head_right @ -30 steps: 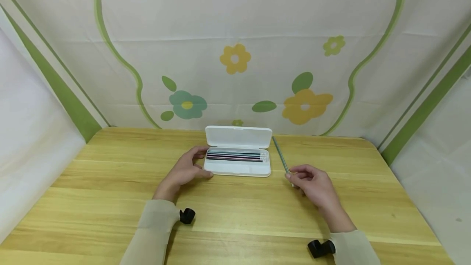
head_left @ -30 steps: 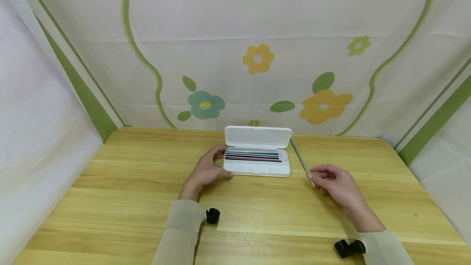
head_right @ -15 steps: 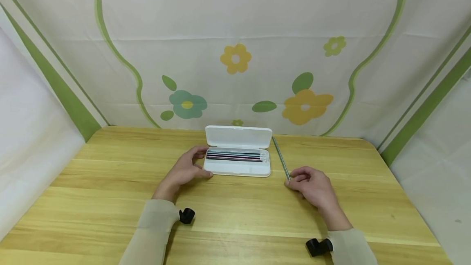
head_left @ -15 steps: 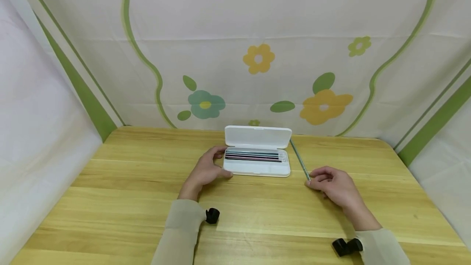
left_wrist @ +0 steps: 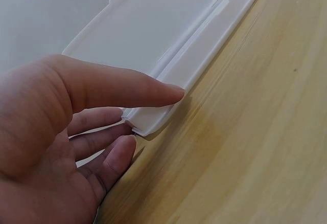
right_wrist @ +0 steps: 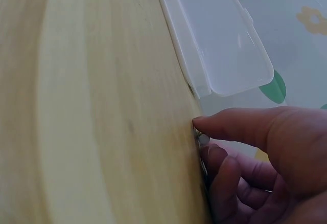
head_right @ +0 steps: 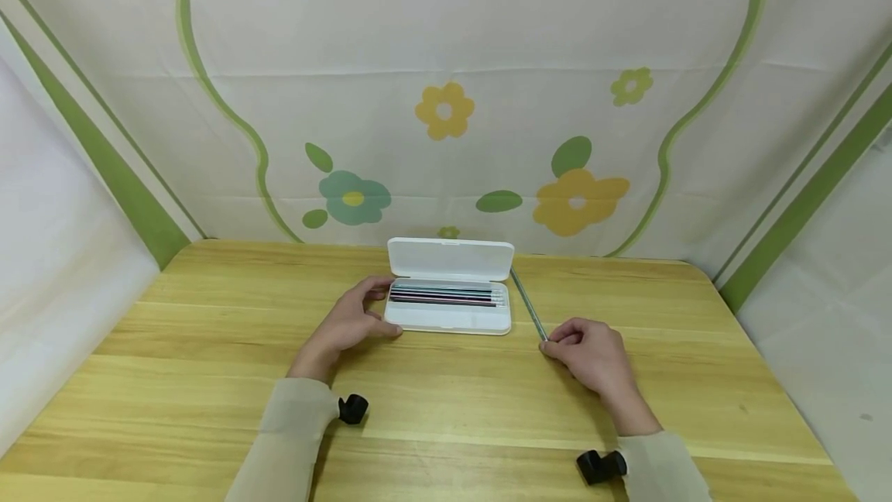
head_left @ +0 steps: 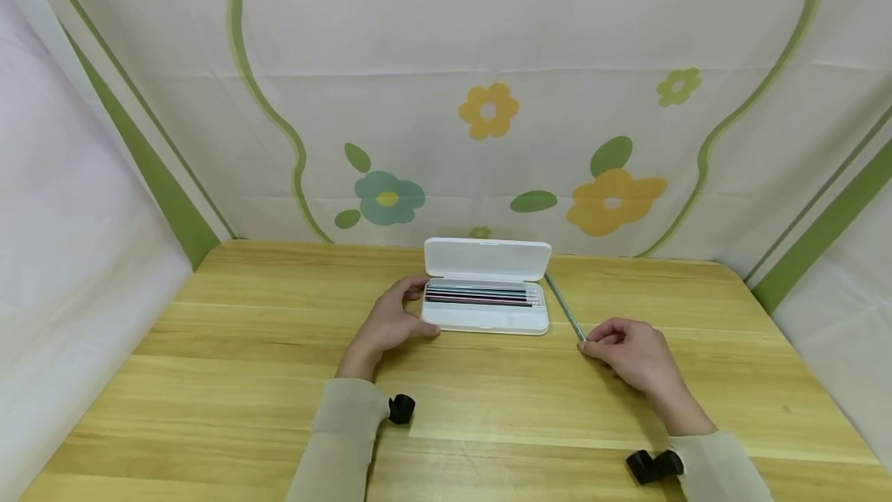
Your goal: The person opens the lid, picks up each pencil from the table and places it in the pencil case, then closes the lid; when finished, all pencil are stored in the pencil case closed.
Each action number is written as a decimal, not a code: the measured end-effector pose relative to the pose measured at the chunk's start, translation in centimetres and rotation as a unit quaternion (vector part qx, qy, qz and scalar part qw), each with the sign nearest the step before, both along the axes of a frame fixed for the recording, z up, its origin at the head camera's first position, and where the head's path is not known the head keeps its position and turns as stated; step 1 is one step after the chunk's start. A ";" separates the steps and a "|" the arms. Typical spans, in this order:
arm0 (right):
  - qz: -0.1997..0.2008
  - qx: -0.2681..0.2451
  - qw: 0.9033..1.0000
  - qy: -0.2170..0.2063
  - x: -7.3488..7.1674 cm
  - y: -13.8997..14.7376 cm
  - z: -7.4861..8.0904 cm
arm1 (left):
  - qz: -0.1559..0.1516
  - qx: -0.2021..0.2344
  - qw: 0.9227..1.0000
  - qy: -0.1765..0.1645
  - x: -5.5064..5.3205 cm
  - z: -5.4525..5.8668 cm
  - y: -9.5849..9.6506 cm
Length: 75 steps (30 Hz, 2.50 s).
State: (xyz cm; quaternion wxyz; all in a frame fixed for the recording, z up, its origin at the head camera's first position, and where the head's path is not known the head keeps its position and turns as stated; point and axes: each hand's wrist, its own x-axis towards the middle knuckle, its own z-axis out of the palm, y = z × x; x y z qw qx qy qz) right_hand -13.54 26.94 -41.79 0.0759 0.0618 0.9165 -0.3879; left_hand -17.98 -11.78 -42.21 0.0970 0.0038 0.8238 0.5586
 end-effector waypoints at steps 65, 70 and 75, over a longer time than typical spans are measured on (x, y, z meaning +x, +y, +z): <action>0.010 -0.226 0.970 0.084 -1.1 0.8 4.4 | -0.002 0.000 1.000 0.003 -0.1 -0.3 0.2; 0.024 -0.217 0.974 0.065 -2.6 0.1 4.1 | 0.000 0.000 1.000 0.007 -0.1 -0.2 0.2; 0.037 -0.208 0.977 0.044 -4.3 -0.6 3.6 | -0.002 0.002 1.000 0.008 -0.2 -0.3 0.2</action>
